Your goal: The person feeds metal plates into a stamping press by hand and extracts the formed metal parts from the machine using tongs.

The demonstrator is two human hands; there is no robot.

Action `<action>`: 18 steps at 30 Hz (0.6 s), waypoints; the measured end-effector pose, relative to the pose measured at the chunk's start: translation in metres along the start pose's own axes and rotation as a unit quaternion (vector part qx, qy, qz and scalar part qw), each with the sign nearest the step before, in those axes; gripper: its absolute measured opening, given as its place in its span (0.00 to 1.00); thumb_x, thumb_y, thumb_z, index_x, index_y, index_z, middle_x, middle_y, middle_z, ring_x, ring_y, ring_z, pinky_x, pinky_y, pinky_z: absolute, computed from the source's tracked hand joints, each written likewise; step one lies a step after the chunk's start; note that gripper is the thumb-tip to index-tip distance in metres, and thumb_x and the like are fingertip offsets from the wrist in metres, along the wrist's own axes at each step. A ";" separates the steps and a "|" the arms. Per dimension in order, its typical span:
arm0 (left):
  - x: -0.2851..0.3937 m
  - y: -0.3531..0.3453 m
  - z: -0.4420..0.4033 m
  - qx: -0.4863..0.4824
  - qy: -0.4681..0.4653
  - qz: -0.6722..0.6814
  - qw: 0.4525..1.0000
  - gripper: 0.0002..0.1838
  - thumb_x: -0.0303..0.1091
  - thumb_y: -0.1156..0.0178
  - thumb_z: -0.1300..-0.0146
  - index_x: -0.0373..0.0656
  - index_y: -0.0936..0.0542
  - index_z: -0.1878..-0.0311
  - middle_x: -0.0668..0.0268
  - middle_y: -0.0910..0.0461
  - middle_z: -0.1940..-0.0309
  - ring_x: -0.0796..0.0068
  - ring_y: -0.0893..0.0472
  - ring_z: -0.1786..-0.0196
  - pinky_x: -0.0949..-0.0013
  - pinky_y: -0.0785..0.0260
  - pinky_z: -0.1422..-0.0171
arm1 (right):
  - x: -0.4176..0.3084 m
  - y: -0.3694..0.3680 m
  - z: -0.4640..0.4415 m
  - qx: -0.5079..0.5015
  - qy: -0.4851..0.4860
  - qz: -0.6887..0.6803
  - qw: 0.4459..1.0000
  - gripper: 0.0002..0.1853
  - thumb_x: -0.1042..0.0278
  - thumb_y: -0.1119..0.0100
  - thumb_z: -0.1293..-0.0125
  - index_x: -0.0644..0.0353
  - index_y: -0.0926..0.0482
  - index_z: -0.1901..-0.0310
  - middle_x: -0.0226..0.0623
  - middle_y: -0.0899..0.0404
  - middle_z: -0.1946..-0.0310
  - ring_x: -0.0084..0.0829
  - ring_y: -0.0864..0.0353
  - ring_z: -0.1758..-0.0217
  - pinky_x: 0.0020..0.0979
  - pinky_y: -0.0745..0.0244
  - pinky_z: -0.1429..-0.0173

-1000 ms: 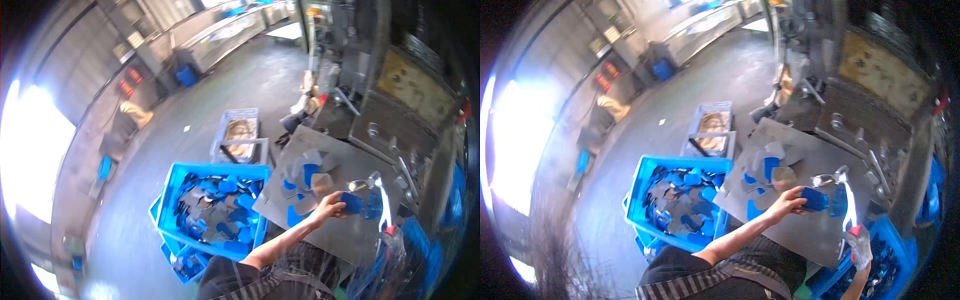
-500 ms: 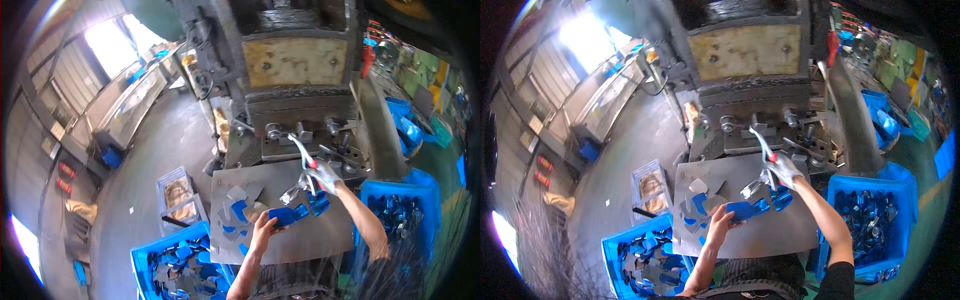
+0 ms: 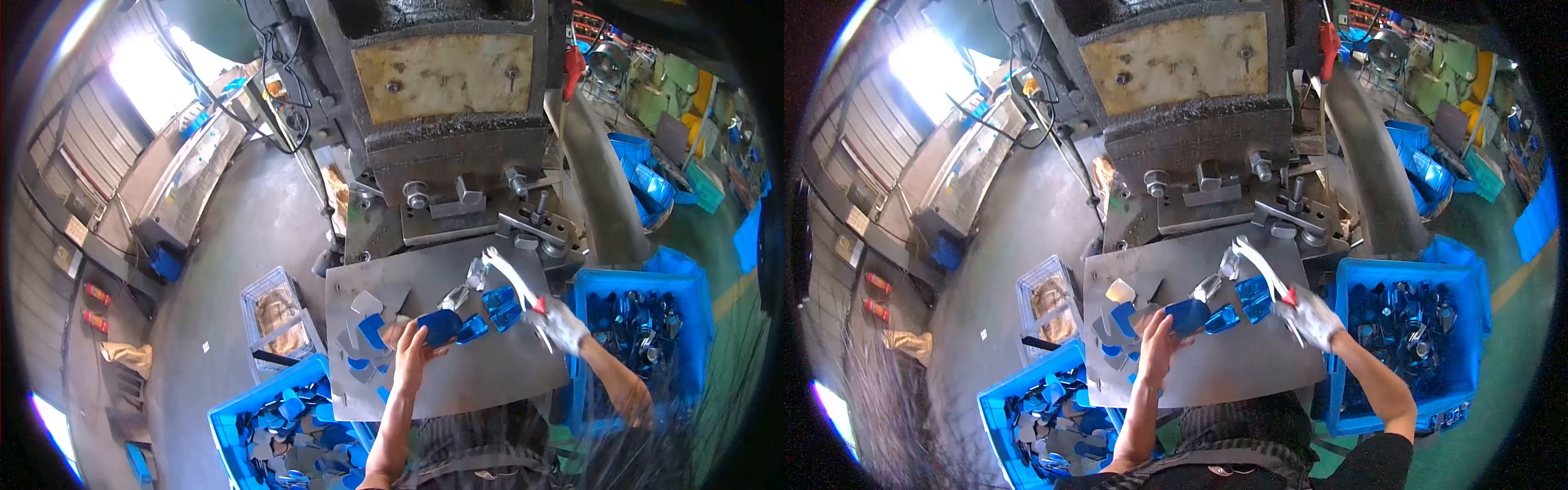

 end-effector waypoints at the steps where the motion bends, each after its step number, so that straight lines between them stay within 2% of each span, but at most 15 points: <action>1: -0.001 -0.002 -0.002 -0.001 0.009 0.002 1.000 0.19 0.40 0.56 0.31 0.37 0.35 0.43 0.54 0.25 0.52 0.57 0.19 0.56 0.71 0.26 0.60 | -0.005 -0.001 0.018 -0.010 0.010 0.067 0.998 0.19 0.52 0.49 0.37 0.62 0.33 0.60 0.46 0.25 0.78 0.42 0.21 0.73 0.40 0.28 0.66; 4: 0.002 -0.016 -0.001 -0.019 0.014 -0.003 1.000 0.20 0.41 0.57 0.31 0.37 0.36 0.43 0.54 0.25 0.52 0.57 0.19 0.55 0.71 0.26 0.60 | -0.039 -0.005 0.060 -0.060 0.031 0.214 0.975 0.23 0.47 0.52 0.36 0.60 0.34 0.53 0.49 0.22 0.75 0.47 0.20 0.68 0.42 0.26 0.64; 5: 0.000 -0.018 -0.002 -0.023 0.017 -0.002 1.000 0.20 0.41 0.58 0.31 0.37 0.36 0.42 0.55 0.25 0.51 0.58 0.19 0.55 0.71 0.26 0.60 | -0.039 -0.012 0.064 -0.077 0.071 0.272 0.957 0.25 0.43 0.56 0.35 0.59 0.35 0.49 0.50 0.22 0.74 0.47 0.20 0.67 0.43 0.26 0.63; 6: -0.002 -0.018 -0.003 -0.028 0.019 -0.002 0.999 0.21 0.42 0.58 0.30 0.38 0.36 0.42 0.55 0.25 0.51 0.58 0.20 0.55 0.71 0.26 0.60 | -0.045 -0.013 0.066 -0.119 0.055 0.289 0.948 0.25 0.42 0.58 0.35 0.57 0.35 0.49 0.51 0.22 0.73 0.48 0.20 0.68 0.44 0.27 0.62; 8: 0.001 -0.019 -0.003 -0.027 0.016 -0.011 0.999 0.21 0.43 0.59 0.30 0.39 0.36 0.42 0.56 0.25 0.51 0.59 0.20 0.54 0.71 0.26 0.59 | -0.041 -0.017 0.063 -0.103 0.087 0.297 0.945 0.25 0.43 0.58 0.35 0.57 0.35 0.50 0.50 0.22 0.73 0.47 0.20 0.68 0.44 0.26 0.63; 10: 0.010 -0.020 0.001 -0.012 0.007 -0.026 1.000 0.21 0.44 0.60 0.30 0.40 0.35 0.42 0.57 0.25 0.51 0.60 0.20 0.54 0.71 0.26 0.58 | -0.045 -0.007 0.051 -0.062 0.071 0.273 0.958 0.23 0.44 0.58 0.35 0.58 0.34 0.52 0.49 0.22 0.74 0.47 0.20 0.68 0.44 0.26 0.64; 12: 0.009 -0.017 0.002 -0.021 -0.003 -0.037 0.999 0.19 0.39 0.57 0.31 0.41 0.35 0.42 0.57 0.25 0.51 0.61 0.19 0.55 0.72 0.26 0.59 | -0.054 0.008 0.030 0.004 0.087 0.237 0.968 0.21 0.45 0.56 0.34 0.58 0.34 0.56 0.46 0.23 0.74 0.47 0.20 0.70 0.45 0.26 0.66; 13: 0.005 -0.014 0.002 -0.027 -0.003 -0.040 0.999 0.18 0.38 0.56 0.32 0.41 0.36 0.42 0.56 0.25 0.52 0.61 0.19 0.55 0.72 0.26 0.59 | -0.058 0.017 0.013 -0.004 0.029 0.213 0.977 0.20 0.46 0.55 0.35 0.58 0.34 0.59 0.47 0.23 0.73 0.47 0.21 0.69 0.44 0.27 0.65; 15: 0.001 -0.015 0.004 -0.030 0.009 -0.030 0.999 0.18 0.33 0.53 0.34 0.41 0.36 0.42 0.55 0.24 0.53 0.62 0.19 0.56 0.72 0.27 0.59 | -0.060 0.030 -0.030 0.076 0.086 0.244 0.963 0.19 0.48 0.55 0.35 0.60 0.32 0.61 0.50 0.24 0.71 0.49 0.22 0.66 0.45 0.29 0.63; 17: -0.001 -0.014 0.009 -0.034 0.017 -0.037 0.999 0.18 0.33 0.53 0.34 0.41 0.36 0.42 0.55 0.24 0.53 0.63 0.19 0.57 0.72 0.27 0.59 | -0.059 0.037 -0.074 0.101 0.086 0.237 0.962 0.18 0.49 0.54 0.35 0.58 0.32 0.62 0.49 0.23 0.68 0.51 0.23 0.63 0.46 0.30 0.61; 18: -0.002 -0.014 0.011 -0.035 0.021 -0.039 0.998 0.18 0.33 0.53 0.34 0.41 0.36 0.42 0.55 0.24 0.53 0.63 0.19 0.57 0.72 0.27 0.59 | -0.067 0.041 -0.088 0.082 0.049 0.209 0.973 0.18 0.48 0.51 0.37 0.57 0.31 0.62 0.48 0.23 0.67 0.50 0.23 0.62 0.45 0.30 0.59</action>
Point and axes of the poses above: each hand's wrist, its own z-axis away from the middle knuckle, its own y-axis out of the back of the hand, x = y × z, the point moved 3 cm from there along -z, towards the middle knuckle
